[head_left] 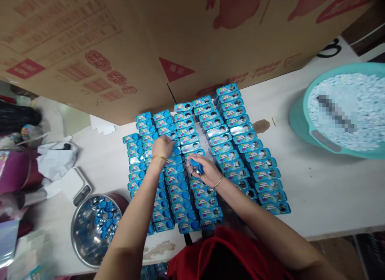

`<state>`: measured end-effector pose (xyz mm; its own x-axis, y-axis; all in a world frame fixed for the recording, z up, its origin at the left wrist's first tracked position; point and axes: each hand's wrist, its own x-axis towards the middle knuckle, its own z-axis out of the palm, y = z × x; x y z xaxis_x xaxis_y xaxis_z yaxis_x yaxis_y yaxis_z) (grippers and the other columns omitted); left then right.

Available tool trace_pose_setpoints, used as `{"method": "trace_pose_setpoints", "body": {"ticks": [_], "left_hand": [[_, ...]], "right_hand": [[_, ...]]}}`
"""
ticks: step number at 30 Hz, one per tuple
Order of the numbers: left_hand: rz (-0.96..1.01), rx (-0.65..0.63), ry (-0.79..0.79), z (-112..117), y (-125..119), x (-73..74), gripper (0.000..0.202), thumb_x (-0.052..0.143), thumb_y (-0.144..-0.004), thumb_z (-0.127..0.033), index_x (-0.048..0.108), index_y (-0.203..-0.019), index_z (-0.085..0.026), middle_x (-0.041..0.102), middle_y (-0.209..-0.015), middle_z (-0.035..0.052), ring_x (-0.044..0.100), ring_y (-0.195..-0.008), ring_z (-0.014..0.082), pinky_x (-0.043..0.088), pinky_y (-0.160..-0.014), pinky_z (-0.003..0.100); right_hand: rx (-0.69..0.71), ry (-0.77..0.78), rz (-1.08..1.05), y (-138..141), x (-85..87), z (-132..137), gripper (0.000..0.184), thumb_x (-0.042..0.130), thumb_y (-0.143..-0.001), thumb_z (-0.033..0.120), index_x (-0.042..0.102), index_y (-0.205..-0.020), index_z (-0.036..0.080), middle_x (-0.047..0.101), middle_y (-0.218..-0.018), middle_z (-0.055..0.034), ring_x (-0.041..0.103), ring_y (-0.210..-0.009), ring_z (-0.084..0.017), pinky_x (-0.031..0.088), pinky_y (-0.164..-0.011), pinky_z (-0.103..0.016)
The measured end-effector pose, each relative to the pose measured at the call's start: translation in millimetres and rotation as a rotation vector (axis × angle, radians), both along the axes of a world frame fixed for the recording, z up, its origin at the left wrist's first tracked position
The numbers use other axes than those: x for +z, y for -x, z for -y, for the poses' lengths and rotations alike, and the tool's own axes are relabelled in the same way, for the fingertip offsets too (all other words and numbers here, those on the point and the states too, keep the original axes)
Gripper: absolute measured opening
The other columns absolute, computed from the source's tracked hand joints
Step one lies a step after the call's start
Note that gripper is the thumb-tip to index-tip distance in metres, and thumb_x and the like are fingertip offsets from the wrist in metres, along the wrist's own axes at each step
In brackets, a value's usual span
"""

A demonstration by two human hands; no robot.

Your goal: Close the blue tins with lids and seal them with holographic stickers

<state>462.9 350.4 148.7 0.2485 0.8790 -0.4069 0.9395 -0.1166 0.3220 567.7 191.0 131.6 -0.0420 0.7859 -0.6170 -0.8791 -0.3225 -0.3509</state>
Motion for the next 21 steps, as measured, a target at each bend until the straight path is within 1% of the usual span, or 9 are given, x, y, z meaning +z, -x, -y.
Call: {"method": "trace_pose_setpoints", "body": {"ticks": [2,5,8,11,13,14,16,18,21], "left_hand": [[-0.158,-0.075,0.082,-16,-7,-1.3,0.019,0.066,-0.073,-0.034,0.058,-0.065,-0.019,0.063,-0.07,0.0043,0.059,-0.072,0.0186,0.041,-0.065,0.028],[-0.32,-0.165,0.175,-29,-17,-1.3,0.028,0.068,-0.071,-0.044,0.06,-0.061,-0.019,0.064,-0.068,0.0075,0.061,-0.074,0.0228,0.043,-0.065,0.03],[-0.406,-0.186,0.18,-34,-22,-0.1,0.033,0.069,-0.069,-0.051,0.063,-0.065,-0.019,0.065,-0.069,0.0104,0.063,-0.077,0.0262,0.045,-0.066,0.031],[-0.429,-0.186,0.129,-29,-21,4.6,0.032,0.07,-0.07,-0.05,0.062,-0.068,-0.018,0.066,-0.078,0.0127,0.064,-0.083,0.0282,0.045,-0.069,0.033],[-0.319,-0.195,0.058,-16,-17,9.2,0.028,0.067,-0.074,-0.045,0.061,-0.069,-0.018,0.066,-0.079,0.0111,0.063,-0.082,0.0264,0.045,-0.069,0.032],[-0.198,-0.204,0.038,-6,-15,11.3,0.026,0.064,-0.077,-0.043,0.06,-0.071,-0.019,0.065,-0.077,0.0088,0.062,-0.079,0.0239,0.045,-0.068,0.031],[0.12,-0.226,0.08,18,-9,14.5,0.022,0.06,-0.081,-0.041,0.06,-0.078,-0.02,0.061,-0.07,0.0034,0.058,-0.07,0.0181,0.044,-0.065,0.027],[0.386,-0.249,0.181,44,-4,16.1,0.019,0.061,-0.079,-0.038,0.059,-0.082,-0.02,0.059,-0.071,0.0006,0.054,-0.065,0.0143,0.044,-0.063,0.025],[0.532,-0.239,0.175,67,1,16.3,0.008,0.06,-0.074,-0.026,0.058,-0.077,-0.019,0.058,-0.077,0.0012,0.052,-0.067,0.0131,0.045,-0.067,0.026]], "right_hand": [[0.007,0.002,0.023,0,0.7,1,0.029,0.073,-0.072,0.038,0.062,-0.086,0.015,0.06,-0.069,-0.0004,0.052,-0.05,-0.008,0.028,-0.037,-0.015],[0.041,0.007,0.049,1,1.9,2,0.033,0.074,-0.072,0.043,0.061,-0.086,0.016,0.058,-0.067,0.0014,0.048,-0.046,-0.006,0.023,-0.035,-0.015],[0.068,0.0,0.079,3,2.3,1,0.037,0.075,-0.068,0.045,0.06,-0.084,0.016,0.056,-0.063,0.0029,0.045,-0.041,-0.005,0.019,-0.033,-0.015],[0.04,0.013,0.111,6,2.5,-2,0.039,0.075,-0.068,0.048,0.059,-0.083,0.016,0.054,-0.059,0.0033,0.044,-0.039,-0.006,0.018,-0.032,-0.015],[-0.013,0.046,0.122,7,2.8,-4,0.038,0.075,-0.068,0.049,0.059,-0.081,0.017,0.052,-0.057,0.003,0.045,-0.04,-0.007,0.018,-0.031,-0.015],[-0.041,0.063,0.124,8,3.1,-6,0.038,0.074,-0.068,0.049,0.058,-0.08,0.017,0.052,-0.057,0.0028,0.045,-0.04,-0.007,0.017,-0.031,-0.015],[-0.092,0.086,0.132,9,3.8,-9,0.038,0.074,-0.069,0.05,0.057,-0.078,0.018,0.052,-0.056,0.0028,0.045,-0.04,-0.007,0.017,-0.03,-0.016],[-0.125,0.092,0.151,11,4.9,-12,0.038,0.073,-0.068,0.05,0.055,-0.075,0.018,0.05,-0.054,0.004,0.043,-0.038,-0.007,0.018,-0.029,-0.016],[-0.142,0.078,0.156,13,7.0,-16,0.036,0.074,-0.067,0.048,0.055,-0.074,0.018,0.047,-0.052,0.0056,0.041,-0.038,-0.007,0.021,-0.03,-0.017]]}}
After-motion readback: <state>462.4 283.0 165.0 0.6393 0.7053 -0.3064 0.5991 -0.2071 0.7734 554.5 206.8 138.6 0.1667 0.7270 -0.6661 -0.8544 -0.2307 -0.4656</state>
